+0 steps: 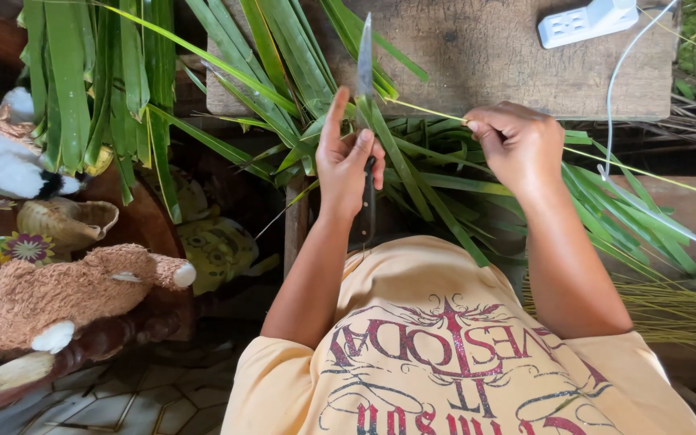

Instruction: Strip the leafy material from the central stems of long green leaves using a knife

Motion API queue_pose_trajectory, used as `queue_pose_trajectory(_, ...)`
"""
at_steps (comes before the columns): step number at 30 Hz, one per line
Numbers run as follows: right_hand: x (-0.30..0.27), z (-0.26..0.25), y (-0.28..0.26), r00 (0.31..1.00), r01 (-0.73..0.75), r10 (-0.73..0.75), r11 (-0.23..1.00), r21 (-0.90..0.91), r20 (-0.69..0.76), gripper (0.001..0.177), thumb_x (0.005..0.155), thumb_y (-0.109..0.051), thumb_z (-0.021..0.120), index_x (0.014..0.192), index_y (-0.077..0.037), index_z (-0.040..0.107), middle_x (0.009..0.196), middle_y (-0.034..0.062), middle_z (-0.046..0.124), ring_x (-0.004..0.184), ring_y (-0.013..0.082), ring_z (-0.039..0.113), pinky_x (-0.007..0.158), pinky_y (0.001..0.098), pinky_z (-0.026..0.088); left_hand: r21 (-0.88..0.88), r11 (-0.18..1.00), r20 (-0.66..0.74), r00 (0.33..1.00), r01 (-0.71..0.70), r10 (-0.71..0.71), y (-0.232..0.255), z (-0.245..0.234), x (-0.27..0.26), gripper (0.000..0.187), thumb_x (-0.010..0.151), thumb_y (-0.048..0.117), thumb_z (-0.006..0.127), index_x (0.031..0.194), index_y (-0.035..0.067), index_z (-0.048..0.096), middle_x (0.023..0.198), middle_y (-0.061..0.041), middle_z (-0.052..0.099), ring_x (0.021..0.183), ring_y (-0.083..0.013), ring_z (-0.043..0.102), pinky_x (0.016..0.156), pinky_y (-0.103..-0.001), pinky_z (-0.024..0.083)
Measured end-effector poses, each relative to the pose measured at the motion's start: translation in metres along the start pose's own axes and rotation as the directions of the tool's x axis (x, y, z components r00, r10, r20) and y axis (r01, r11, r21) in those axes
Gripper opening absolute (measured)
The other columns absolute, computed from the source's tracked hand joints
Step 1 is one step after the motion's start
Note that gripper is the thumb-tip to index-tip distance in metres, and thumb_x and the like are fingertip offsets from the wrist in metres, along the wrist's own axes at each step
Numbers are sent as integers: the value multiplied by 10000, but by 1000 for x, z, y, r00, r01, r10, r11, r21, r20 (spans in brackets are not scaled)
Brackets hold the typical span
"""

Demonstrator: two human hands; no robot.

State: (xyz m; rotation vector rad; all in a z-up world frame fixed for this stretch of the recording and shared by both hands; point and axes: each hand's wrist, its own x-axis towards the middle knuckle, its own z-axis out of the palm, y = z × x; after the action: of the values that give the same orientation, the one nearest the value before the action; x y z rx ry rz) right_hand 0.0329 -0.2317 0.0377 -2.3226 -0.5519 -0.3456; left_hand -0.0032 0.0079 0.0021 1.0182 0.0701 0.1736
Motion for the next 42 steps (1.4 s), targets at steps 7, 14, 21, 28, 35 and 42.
queue_pose_trajectory(7,-1,4,-5,997,62,-69,982,-178,-31,121,938,-99,725,953,-210,771,828,21,707,787,308,675,670,411,538,75,997,10,1000,-18,17,-10,7,-10,567,1004,35,531,1506,98,276,698,-185,605,408,-221,566,293,-278,488)
queue_pose_trajectory(14,-17,11,-1,997,68,-74,988,-142,-38,139,962,-134,691,949,-255,757,805,-26,691,781,250,676,707,357,547,151,987,-109,991,-56,73,-51,-10,-2,246,918,31,676,1146,10,585,760,-160,595,365,-221,578,250,-280,468)
queue_pose_trajectory(21,-28,5,-2,996,72,-73,997,-23,-49,123,975,-102,668,957,-183,759,810,34,697,775,306,672,694,403,545,76,995,-78,995,-64,70,-45,18,-2,176,863,-2,733,990,-45,619,703,-173,604,375,-243,607,253,-297,478)
queue_pose_trajectory(28,-39,-5,-1,994,77,-72,995,59,-83,111,971,-72,669,964,-129,764,786,66,692,746,343,664,694,440,543,-45,996,-15,997,-81,80,-42,56,-4,170,864,-20,716,981,-16,594,904,-193,693,464,-177,636,318,-239,466)
queue_pose_trajectory(35,-52,-17,1,976,90,-97,995,-44,-197,151,942,-38,702,1070,-76,772,914,119,721,883,361,673,807,467,542,28,998,41,998,-52,51,-60,71,-6,184,847,-16,739,985,-47,623,866,-217,715,558,-238,705,394,-268,556)
queue_pose_trajectory(42,-116,-24,-5,769,436,-499,867,-242,-399,303,924,-232,580,927,-22,799,784,144,684,654,289,596,661,423,533,-29,999,119,993,25,-21,-68,90,-9,187,847,-28,729,990,-62,614,853,-223,712,590,-258,715,413,-279,573)
